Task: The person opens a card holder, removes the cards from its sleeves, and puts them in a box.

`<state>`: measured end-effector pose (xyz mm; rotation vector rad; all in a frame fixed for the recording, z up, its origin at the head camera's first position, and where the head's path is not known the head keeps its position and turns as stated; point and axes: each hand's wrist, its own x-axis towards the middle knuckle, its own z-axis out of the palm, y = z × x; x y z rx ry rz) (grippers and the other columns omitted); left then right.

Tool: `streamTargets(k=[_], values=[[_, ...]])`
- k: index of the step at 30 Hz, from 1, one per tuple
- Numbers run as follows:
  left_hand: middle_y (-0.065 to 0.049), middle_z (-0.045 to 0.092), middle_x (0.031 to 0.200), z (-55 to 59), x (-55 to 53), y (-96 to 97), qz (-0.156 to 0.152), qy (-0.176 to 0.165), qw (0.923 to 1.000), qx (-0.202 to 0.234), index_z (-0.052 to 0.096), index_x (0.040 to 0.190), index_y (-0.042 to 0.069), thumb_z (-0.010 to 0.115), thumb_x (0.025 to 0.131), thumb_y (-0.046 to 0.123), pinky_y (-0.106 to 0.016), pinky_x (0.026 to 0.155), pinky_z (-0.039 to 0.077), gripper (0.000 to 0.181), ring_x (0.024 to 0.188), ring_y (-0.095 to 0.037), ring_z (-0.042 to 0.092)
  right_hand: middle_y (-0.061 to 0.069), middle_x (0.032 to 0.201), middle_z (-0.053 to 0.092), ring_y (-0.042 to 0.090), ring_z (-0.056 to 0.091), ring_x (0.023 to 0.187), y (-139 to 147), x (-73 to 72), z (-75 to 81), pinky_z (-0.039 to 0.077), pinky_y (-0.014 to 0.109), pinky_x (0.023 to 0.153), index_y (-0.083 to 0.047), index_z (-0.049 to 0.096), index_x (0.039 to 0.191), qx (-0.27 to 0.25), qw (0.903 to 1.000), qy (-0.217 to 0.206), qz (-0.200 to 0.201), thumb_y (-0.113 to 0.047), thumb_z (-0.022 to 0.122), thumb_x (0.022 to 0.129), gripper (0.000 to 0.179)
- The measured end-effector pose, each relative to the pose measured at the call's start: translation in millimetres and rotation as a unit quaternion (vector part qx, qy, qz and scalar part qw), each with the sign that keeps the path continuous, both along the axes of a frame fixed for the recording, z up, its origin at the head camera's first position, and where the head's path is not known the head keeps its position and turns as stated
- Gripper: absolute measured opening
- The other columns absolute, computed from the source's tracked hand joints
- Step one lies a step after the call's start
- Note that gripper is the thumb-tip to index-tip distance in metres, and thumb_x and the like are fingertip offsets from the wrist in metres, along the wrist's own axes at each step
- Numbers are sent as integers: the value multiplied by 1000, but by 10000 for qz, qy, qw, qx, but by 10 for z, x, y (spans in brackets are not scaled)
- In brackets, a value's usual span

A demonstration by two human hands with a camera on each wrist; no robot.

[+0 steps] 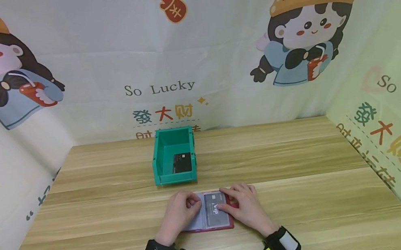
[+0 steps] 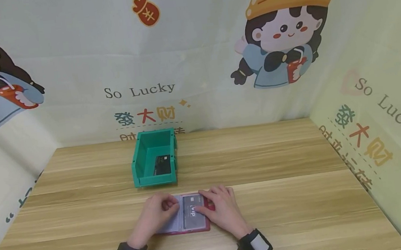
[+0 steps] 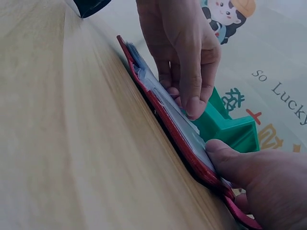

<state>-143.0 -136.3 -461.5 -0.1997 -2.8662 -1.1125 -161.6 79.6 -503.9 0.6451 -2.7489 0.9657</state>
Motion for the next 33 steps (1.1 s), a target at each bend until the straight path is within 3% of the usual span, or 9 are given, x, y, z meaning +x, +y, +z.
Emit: streamTargets(k=[13, 33], values=[[-3, 70, 79, 7, -15, 48, -49, -435, 9990, 98, 77, 90, 4, 71, 91, 14, -22, 63, 41, 11, 70, -10, 52, -8, 83, 56, 15, 48, 93, -21, 24, 27, 27, 37, 86, -13, 72, 123, 30, 10000, -38, -70, -36, 81, 83, 46], [-4, 71, 82, 43, 8, 87, 44, -652, 9977, 189, 77, 95, 2, 70, 93, 19, -24, 63, 39, 18, 73, -12, 53, -7, 84, 55, 15, 46, 92, -46, 36, 35, 25, 36, 85, -17, 72, 123, 173, 9998, -79, -85, -37, 79, 84, 45]])
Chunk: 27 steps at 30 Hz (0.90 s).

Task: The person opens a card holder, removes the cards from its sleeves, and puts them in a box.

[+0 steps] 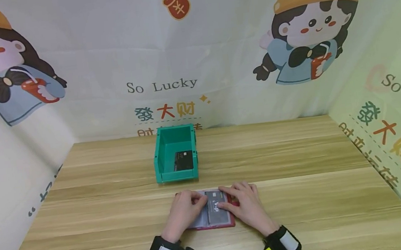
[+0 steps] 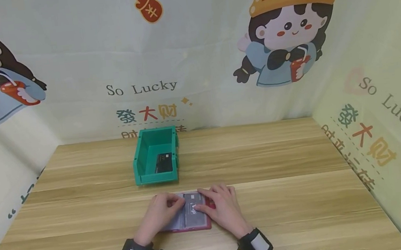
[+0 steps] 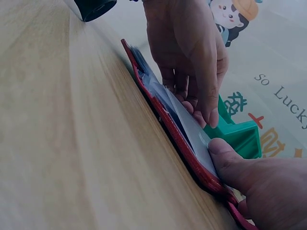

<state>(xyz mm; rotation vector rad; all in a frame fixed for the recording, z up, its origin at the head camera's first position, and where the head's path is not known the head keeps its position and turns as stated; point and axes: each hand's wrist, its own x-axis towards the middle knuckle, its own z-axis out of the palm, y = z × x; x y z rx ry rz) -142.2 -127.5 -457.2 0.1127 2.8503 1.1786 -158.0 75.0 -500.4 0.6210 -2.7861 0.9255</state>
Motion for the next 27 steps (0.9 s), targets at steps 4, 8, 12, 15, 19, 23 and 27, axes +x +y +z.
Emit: streamTargets(k=[4, 8, 12, 15, 19, 23, 27], values=[[-4, 70, 80, -18, -14, -5, 3, 19, 10000, 20, 77, 93, 3, 70, 93, 19, -23, 62, 38, 18, 72, -12, 53, -7, 84, 55, 14, 45, 91, -3, -3, 10, 25, 36, 84, -17, 72, 123, 1, 10000, 4, -20, -36, 79, 84, 44], [-3, 70, 78, -37, -20, -11, -26, 60, 10000, 9, 78, 91, 3, 70, 93, 19, -23, 62, 37, 17, 71, -12, 52, -7, 83, 54, 14, 45, 90, -2, 2, 17, 25, 36, 84, -17, 72, 123, 34, 10000, 11, -2, -36, 79, 84, 44], [0, 65, 72, -52, -18, -14, -59, 83, 9999, -24, 78, 87, 5, 71, 92, 18, -22, 60, 33, 16, 68, -12, 48, -8, 82, 53, 14, 45, 89, 1, 8, 23, 26, 36, 85, -17, 72, 124, 106, 9999, 9, 27, -37, 79, 85, 44], [2, 59, 66, -58, -21, -13, -67, 135, 9999, -29, 77, 82, 6, 71, 92, 18, -22, 61, 30, 16, 67, -12, 46, -9, 82, 51, 13, 44, 88, 2, 9, 25, 26, 35, 85, -17, 72, 124, 134, 9999, 20, 27, -37, 78, 85, 44], [5, 54, 63, -60, -20, -14, -87, 233, 9997, -34, 76, 78, 8, 71, 92, 18, -22, 61, 29, 17, 65, -11, 44, -10, 80, 50, 12, 43, 87, 2, 7, 20, 25, 35, 83, -17, 72, 123, 145, 9999, 68, 31, -38, 78, 85, 44], [5, 51, 62, -60, -9, -20, -122, 270, 9995, -55, 75, 77, 9, 72, 92, 19, -23, 64, 28, 18, 65, -11, 42, -10, 80, 49, 12, 43, 86, 2, 3, 8, 25, 34, 83, -17, 72, 123, 162, 9998, 126, 29, -38, 78, 85, 44], [4, 51, 64, -75, -9, -34, -134, 240, 9996, -114, 73, 76, 10, 71, 93, 20, -25, 67, 29, 19, 68, -11, 42, -10, 80, 49, 12, 43, 86, 6, 2, 0, 25, 34, 83, -18, 72, 124, 161, 9998, 144, 30, -39, 78, 84, 45]])
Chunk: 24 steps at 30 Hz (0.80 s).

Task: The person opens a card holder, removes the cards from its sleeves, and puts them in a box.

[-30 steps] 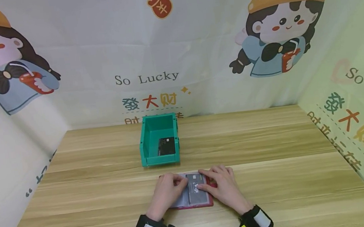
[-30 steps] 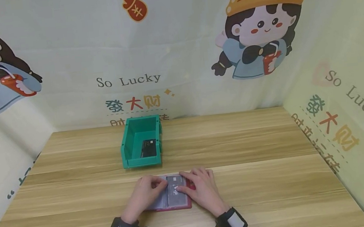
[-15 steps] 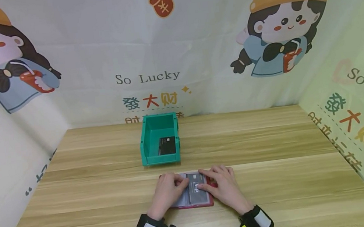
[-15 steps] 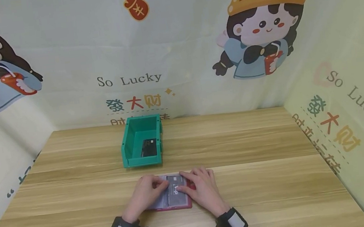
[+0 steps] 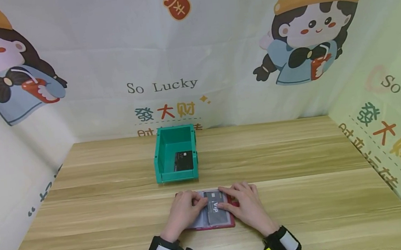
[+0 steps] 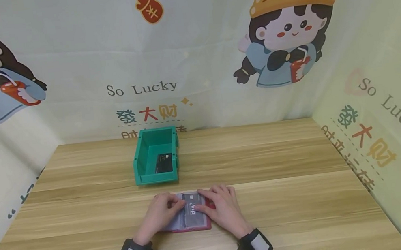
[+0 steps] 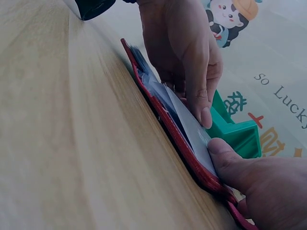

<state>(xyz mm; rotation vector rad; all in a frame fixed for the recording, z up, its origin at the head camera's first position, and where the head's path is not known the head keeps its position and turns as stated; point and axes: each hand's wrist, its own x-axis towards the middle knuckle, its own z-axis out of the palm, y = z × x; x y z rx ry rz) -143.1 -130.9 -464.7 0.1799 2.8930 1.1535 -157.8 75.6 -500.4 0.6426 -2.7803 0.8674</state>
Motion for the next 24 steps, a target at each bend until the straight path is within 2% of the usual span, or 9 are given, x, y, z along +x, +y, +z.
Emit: streamTargets(k=[6, 12, 18, 24], values=[[2, 52, 66, -9, -14, -16, -5, -96, 10000, 5, 71, 76, 11, 69, 93, 21, -26, 69, 30, 19, 72, -13, 43, -11, 80, 48, 11, 41, 85, 1, -4, -5, 24, 33, 82, -18, 72, 124, 12, 10000, -12, 3, -39, 78, 85, 45], [4, 52, 63, -18, -29, -15, -10, -222, 9998, 24, 66, 70, 14, 75, 90, 30, -26, 68, 29, 27, 71, -14, 42, -10, 81, 50, 11, 42, 86, 3, -3, -4, 25, 34, 83, -18, 72, 124, 4, 10000, -16, 12, -39, 78, 85, 45], [4, 51, 65, -27, -39, -34, -21, -230, 9997, 96, 65, 72, 13, 77, 89, 29, -26, 69, 29, 26, 72, -14, 42, -10, 81, 50, 10, 40, 85, 4, -6, -3, 24, 34, 83, -18, 72, 125, 12, 10000, -24, 3, -39, 78, 85, 45], [5, 51, 65, -45, -52, -76, -147, -205, 9995, 184, 64, 74, 13, 77, 89, 28, -22, 63, 31, 25, 66, -11, 44, -9, 81, 51, 11, 41, 86, 2, -1, 6, 24, 34, 83, -17, 72, 124, 11, 10000, -69, -3, -38, 78, 85, 45]])
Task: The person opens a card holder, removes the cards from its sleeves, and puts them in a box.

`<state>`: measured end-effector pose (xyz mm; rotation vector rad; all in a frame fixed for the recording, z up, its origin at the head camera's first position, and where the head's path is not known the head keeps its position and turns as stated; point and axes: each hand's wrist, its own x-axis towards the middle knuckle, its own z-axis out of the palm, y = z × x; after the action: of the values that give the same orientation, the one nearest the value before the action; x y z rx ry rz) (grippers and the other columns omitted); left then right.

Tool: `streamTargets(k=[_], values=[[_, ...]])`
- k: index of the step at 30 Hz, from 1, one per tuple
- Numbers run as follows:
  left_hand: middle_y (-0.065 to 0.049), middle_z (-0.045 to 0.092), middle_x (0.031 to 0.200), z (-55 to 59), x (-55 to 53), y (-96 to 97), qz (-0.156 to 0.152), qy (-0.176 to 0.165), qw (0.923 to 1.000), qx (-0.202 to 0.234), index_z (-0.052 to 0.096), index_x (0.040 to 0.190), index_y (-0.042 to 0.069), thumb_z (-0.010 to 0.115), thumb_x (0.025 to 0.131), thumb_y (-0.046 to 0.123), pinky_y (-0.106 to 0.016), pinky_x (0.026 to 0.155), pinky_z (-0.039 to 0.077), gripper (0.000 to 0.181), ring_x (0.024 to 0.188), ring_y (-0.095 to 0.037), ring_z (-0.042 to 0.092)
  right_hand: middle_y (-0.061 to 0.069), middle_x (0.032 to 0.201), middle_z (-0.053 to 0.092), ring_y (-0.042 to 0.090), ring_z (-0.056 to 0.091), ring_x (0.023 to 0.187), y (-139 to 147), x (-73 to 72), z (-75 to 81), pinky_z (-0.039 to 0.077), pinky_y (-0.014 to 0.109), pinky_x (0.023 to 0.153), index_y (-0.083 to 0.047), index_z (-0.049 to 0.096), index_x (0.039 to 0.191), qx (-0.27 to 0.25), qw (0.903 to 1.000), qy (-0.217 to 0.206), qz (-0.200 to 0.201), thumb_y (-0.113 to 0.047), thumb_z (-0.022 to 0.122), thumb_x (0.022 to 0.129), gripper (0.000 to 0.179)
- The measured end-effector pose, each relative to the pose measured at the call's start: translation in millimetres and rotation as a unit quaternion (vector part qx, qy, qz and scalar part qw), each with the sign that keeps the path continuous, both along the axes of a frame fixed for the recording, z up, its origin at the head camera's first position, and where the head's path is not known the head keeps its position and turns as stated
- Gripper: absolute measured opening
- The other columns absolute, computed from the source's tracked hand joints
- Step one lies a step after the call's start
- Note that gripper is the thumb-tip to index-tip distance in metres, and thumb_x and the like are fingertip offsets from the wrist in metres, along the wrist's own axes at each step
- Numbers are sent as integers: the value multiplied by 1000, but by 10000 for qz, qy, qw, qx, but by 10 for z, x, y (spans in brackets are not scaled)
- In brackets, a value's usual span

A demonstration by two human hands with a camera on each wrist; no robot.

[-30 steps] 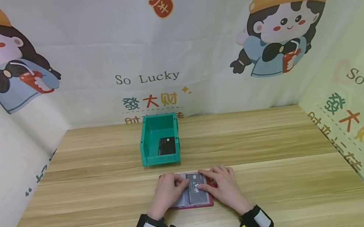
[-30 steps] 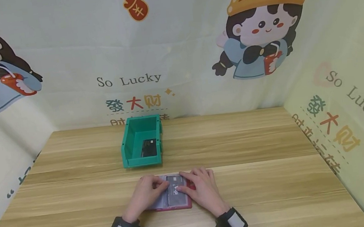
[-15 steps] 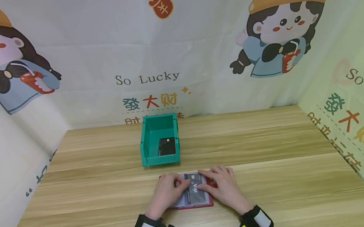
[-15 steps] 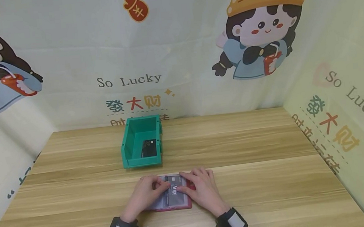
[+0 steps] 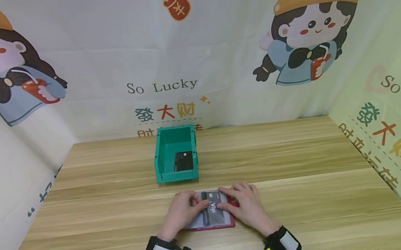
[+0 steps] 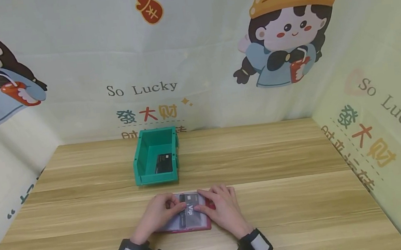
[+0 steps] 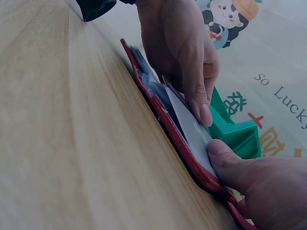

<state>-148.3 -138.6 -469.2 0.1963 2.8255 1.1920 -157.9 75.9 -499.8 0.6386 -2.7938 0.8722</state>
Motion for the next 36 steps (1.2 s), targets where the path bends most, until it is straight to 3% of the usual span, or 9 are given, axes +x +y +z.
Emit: streamTargets(k=[6, 17, 36], values=[[5, 51, 66, 3, -6, -47, -148, 28, 9997, 171, 63, 75, 11, 76, 89, 25, -21, 58, 33, 24, 62, -9, 45, -8, 83, 54, 13, 42, 87, -7, 7, 19, 25, 35, 84, -17, 72, 125, 29, 9999, -100, -20, -38, 78, 86, 45], [3, 51, 69, 22, -9, -153, -139, -297, 9981, 518, 63, 78, 10, 76, 89, 26, -21, 59, 34, 23, 67, -12, 47, -8, 83, 54, 12, 42, 86, -6, 5, 16, 27, 36, 84, -17, 73, 123, 25, 10000, -29, -21, -37, 78, 86, 43], [2, 56, 72, -8, -46, -266, -296, -325, 9959, 786, 65, 79, 8, 74, 90, 23, -21, 61, 37, 20, 68, -10, 49, -8, 82, 53, 12, 42, 87, -11, 1, 15, 26, 36, 84, -16, 72, 123, -26, 10000, -60, -22, -37, 78, 86, 43]])
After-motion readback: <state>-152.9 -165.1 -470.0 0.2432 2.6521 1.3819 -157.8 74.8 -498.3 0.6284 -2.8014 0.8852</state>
